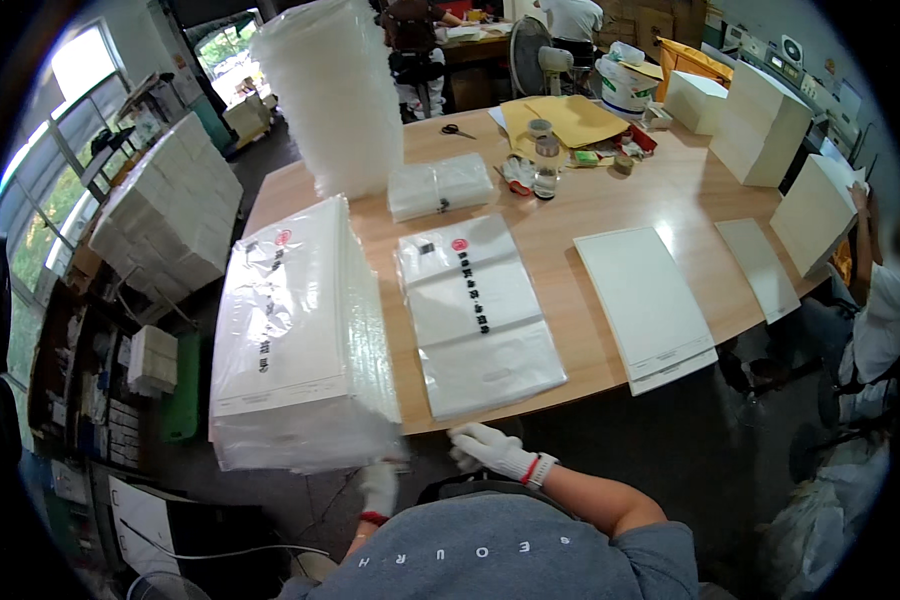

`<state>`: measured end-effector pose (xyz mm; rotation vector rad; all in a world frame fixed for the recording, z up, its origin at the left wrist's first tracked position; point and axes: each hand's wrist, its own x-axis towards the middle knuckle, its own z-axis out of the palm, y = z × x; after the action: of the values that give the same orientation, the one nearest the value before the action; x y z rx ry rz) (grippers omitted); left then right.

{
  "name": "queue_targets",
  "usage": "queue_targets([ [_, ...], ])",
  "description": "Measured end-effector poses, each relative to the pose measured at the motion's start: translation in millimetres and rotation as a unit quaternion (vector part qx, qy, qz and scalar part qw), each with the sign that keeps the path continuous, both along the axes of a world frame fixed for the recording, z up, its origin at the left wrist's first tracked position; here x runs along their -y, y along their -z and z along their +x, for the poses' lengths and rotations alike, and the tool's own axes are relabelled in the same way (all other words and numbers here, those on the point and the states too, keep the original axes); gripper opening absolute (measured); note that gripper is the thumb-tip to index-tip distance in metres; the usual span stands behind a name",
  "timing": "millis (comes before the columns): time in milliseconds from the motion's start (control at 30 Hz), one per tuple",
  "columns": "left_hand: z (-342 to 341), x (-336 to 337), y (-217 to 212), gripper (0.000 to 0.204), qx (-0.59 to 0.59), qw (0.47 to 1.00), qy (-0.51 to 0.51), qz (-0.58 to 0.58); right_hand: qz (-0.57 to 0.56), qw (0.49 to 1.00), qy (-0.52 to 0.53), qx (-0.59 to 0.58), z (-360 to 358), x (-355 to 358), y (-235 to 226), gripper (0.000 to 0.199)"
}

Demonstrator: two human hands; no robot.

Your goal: The person repeatedly picks up white paper sheets and inserts them into clear plastic sleeves, then places the filled sleeves into a stack. The process is continuous and repetitive throughout the clip.

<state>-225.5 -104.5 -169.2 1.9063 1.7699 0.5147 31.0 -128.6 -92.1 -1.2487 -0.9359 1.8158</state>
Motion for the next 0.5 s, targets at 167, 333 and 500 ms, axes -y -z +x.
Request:
queue_targets([
  [167,160.6,-55.0,-11.3,0.015,0.141,0.951,0.24,0.137,-0.086,0.993,0.068,0.052,62.1,46.0,9.1,0.032],
  [333,217.0,-129.2,4.7,0.021,-0.064,0.953,0.248,0.163,-0.071,0.983,0.16,0.053,88.4,54.7,6.2,0.032],
  [500,214.3,-161.9,-14.7,0.023,0.076,0.971,0.226,-0.014,-0.09,0.99,0.093,-0.057,105.4,5.0,44.0,0.038],
])
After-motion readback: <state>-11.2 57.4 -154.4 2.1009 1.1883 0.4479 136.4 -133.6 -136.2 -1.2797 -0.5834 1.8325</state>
